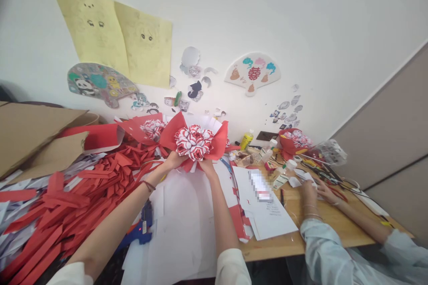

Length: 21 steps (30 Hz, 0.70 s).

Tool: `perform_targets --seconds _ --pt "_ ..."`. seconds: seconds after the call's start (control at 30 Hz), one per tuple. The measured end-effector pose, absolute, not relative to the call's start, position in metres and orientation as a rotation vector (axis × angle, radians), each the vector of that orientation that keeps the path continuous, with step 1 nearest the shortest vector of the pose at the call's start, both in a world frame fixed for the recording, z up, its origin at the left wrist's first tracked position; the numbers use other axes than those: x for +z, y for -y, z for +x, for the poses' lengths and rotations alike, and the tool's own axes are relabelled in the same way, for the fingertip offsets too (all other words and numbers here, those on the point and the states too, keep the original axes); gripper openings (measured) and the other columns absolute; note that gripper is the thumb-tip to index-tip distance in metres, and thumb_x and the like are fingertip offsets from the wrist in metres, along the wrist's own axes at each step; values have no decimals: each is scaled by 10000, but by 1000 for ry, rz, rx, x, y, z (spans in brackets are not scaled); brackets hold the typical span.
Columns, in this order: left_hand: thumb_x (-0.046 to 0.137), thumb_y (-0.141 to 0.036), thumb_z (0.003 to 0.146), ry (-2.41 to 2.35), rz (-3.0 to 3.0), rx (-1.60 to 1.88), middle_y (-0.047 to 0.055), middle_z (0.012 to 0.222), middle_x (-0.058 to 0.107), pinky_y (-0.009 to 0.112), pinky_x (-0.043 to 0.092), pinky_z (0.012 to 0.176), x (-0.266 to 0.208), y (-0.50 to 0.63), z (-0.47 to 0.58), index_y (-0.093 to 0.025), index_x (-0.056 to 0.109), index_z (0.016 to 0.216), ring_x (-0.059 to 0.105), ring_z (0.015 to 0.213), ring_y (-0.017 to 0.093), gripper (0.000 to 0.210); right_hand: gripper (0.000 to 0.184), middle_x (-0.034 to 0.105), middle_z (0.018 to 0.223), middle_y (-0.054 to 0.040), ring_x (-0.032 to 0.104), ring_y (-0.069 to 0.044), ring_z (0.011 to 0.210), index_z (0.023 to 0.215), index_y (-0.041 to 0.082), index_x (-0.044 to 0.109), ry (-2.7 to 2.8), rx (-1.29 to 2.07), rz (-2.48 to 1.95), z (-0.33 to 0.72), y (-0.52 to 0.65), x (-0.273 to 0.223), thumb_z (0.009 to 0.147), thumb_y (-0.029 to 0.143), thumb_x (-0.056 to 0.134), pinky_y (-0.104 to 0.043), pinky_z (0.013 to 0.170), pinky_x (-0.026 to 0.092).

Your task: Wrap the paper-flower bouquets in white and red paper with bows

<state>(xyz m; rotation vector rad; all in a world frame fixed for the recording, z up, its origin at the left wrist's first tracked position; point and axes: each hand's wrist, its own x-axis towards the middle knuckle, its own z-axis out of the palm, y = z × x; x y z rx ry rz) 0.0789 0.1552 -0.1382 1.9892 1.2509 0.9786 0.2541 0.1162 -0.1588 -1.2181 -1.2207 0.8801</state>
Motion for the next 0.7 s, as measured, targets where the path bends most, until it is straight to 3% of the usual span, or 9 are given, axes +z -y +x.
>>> perform_targets --seconds 0.17,0.4,0.57,0.7 --pt "588 -357 926 -1318 1941 860 92 1224 597 434 537 893 -150 -157 79 -159 572 1218 611 1059 223 353 544 670 1209 -87 553 -296 1212 1183 205 637 1223 949 -1147 248 -123 -157 697 410 768 -442 1103 375" --pt "588 -361 926 -1320 1923 836 91 1223 596 431 539 888 -145 -164 73 -160 567 1226 613 1057 224 362 425 698 1162 -75 584 -286 1187 1065 208 680 1226 1121 -1064 256 -125 -152 709 434 736 -453 1071 418" --pt "585 -361 927 -1309 1939 814 89 1224 596 430 540 887 -135 -166 72 -158 574 1215 612 1055 226 353 535 704 1159 -85 632 -294 1117 1064 190 672 1212 1219 -1012 274 -125 -146 578 351 827 -447 1020 471" --pt "587 -366 926 -1315 1948 854 84 1218 599 423 543 880 -127 -162 77 -158 577 1211 614 1050 229 353 489 695 1180 -80 621 -283 1147 1084 209 659 1176 1202 -986 275 -127 -144 649 399 778 -440 1038 459"
